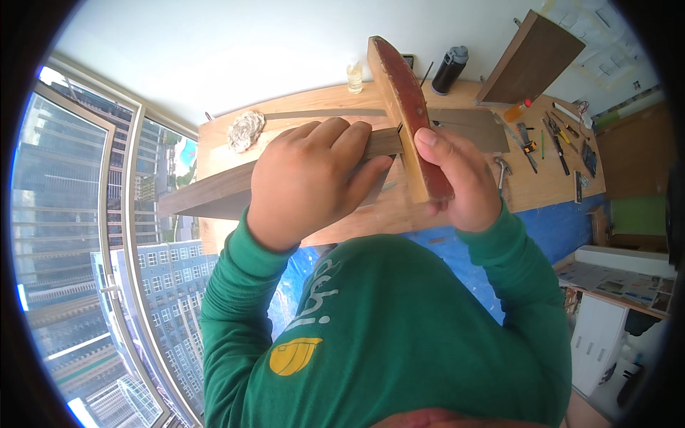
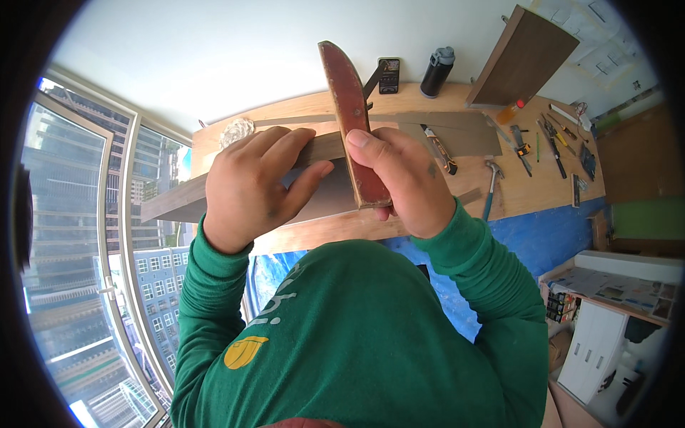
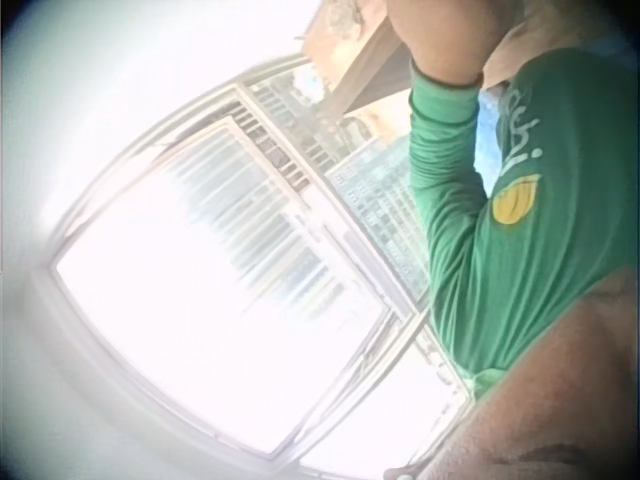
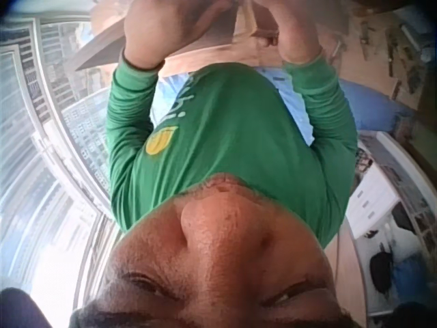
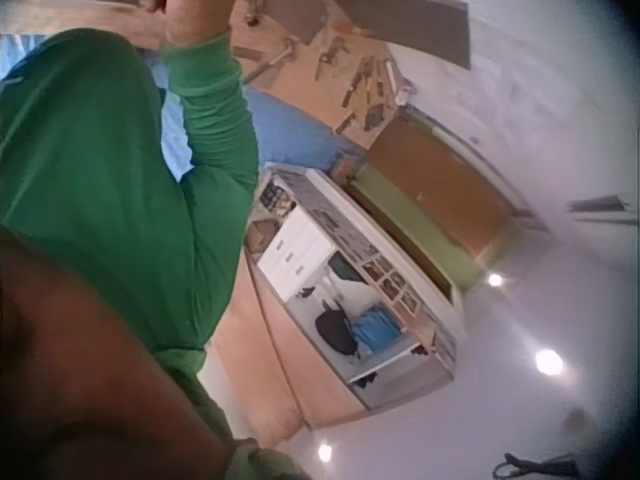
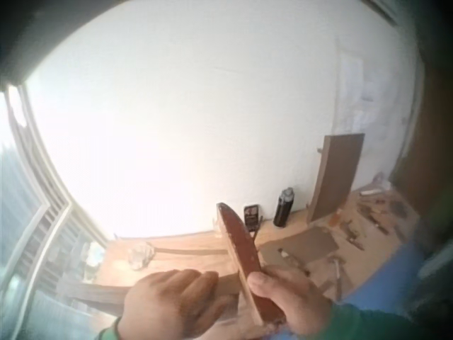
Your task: The person assembles a wooden shelf by cutting a piece of wood, hammering nails into it, and using a hand plane to smooth the edges. The person then attaches the shelf to a larger wooden structure.
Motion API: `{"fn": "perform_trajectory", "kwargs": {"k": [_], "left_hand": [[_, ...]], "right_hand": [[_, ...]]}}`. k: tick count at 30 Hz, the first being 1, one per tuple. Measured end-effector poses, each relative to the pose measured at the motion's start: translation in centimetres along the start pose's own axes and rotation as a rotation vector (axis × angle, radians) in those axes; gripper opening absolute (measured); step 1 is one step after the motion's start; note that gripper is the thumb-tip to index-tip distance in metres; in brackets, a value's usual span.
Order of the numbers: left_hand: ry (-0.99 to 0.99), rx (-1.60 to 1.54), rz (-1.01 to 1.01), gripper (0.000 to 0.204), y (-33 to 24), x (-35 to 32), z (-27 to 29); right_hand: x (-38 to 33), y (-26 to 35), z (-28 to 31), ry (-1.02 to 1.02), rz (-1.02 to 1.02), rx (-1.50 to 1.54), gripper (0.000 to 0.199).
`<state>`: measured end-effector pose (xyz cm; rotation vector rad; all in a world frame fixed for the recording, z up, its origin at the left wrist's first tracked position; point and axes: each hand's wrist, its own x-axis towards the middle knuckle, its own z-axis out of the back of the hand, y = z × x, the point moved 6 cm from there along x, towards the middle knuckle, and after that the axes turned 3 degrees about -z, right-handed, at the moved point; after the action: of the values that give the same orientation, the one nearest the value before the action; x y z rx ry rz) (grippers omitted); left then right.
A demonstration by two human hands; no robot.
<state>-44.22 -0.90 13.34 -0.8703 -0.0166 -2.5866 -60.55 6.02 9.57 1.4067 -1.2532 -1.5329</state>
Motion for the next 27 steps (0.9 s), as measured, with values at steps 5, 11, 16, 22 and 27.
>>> {"fn": "perform_trajectory", "kwargs": {"k": [5,11,16,22,27], "left_hand": [[-0.015,0.025,-0.023,0.030,0.3,-0.3,-0.2],[-0.018,0.004,-0.017,0.029,0.6,-0.2,-0.1],[-0.038,-0.008,-0.015,0.029,0.5,-0.1,-0.1],[-0.025,-0.001,0.005,0.030,0.9,0.0,-0.3],[-0.045,-0.024,0.000,0.030,1.1,0.1,-0.3]], "right_hand": [[0.3,0.6,-0.4,-0.038,-0.036,-0.015,0.043],[0.9,0.3,-0.1,-0.008,-0.045,-0.017,0.047],[0.7,0.4,-0.1,-0.033,-0.035,-0.049,0.047],[0.9,0.6,-0.3,-0.034,-0.031,-0.061,0.046],[1.1,0.4,-0.1,-0.022,-0.018,-0.057,0.046]]}}
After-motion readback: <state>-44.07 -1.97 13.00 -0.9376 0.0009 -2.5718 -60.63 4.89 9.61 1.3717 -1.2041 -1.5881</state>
